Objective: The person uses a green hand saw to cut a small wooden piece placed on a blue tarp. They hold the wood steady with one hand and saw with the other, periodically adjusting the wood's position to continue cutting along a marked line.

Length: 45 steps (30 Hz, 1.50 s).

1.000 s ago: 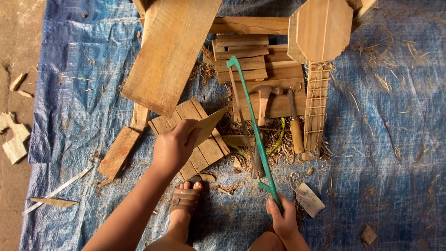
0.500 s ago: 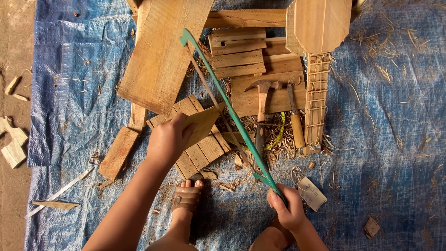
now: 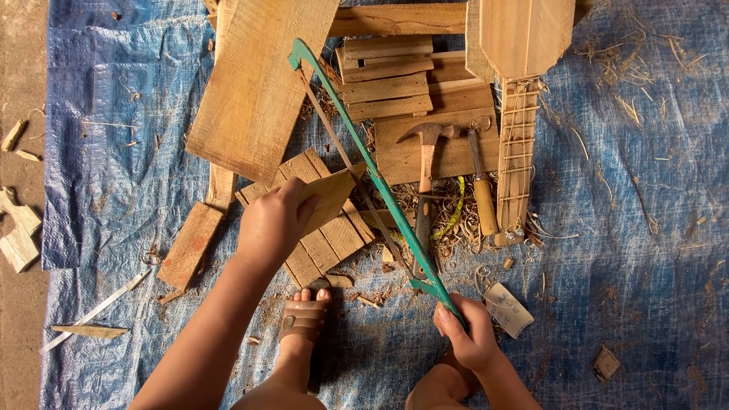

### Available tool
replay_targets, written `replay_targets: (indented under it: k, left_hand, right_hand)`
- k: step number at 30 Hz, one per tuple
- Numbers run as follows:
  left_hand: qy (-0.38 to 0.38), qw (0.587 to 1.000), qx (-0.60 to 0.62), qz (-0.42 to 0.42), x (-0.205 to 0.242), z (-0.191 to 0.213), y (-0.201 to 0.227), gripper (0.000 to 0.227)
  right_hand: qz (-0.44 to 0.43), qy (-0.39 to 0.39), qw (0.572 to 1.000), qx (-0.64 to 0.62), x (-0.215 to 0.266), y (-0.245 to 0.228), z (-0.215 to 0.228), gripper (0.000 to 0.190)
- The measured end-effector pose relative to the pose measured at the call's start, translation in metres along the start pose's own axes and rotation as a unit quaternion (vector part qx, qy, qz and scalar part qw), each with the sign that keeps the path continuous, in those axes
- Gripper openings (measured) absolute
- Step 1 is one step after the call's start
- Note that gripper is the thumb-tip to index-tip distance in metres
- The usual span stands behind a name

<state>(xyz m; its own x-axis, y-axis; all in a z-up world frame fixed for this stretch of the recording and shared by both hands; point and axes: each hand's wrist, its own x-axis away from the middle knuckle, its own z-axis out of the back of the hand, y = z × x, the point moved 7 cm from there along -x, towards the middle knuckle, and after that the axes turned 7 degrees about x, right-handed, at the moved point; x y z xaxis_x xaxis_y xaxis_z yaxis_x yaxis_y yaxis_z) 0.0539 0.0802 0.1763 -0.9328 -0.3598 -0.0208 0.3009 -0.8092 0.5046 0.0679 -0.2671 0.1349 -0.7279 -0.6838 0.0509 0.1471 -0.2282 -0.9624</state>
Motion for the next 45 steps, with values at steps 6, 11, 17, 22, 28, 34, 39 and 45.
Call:
replay_targets:
  k: [6, 11, 17, 22, 28, 34, 39, 45]
  left_hand:
    - [0.004, 1.000, 0.004, 0.005, -0.001, -0.001, -0.003, 0.028]
    - [0.008, 1.000, 0.004, 0.000, -0.001, 0.001, -0.001, 0.025]
    - [0.019, 1.000, -0.006, -0.006, -0.001, 0.001, 0.009, 0.027]
    - [0.015, 1.000, -0.007, -0.021, -0.003, 0.003, 0.022, 0.026]
    - [0.070, 0.996, 0.055, 0.002, -0.010, 0.020, -0.014, 0.016]
    - [0.048, 0.998, 0.028, 0.007, -0.009, 0.005, -0.007, 0.025]
    - [0.022, 0.999, -0.020, 0.041, -0.010, -0.001, -0.002, 0.027]
    - [0.048, 0.997, -0.007, 0.053, -0.006, 0.003, -0.015, 0.029]
  right_hand:
    - [-0.001, -0.004, 1.000, 0.014, 0.001, -0.006, 0.001, 0.038]
    - [-0.017, -0.013, 1.000, 0.010, 0.002, -0.004, 0.003, 0.039]
    - [-0.105, -0.030, 0.994, 0.016, 0.008, 0.007, 0.010, 0.039]
    - [-0.143, -0.052, 0.987, 0.055, 0.016, 0.003, 0.020, 0.037]
    - [-0.254, -0.077, 0.964, 0.030, 0.045, 0.012, 0.042, 0.037]
    - [-0.301, -0.045, 0.952, -0.014, 0.071, 0.014, 0.072, 0.041]
    - [-0.263, -0.029, 0.964, 0.027, 0.074, 0.018, 0.069, 0.037]
    - [-0.230, -0.009, 0.972, 0.053, 0.060, 0.006, 0.060, 0.037]
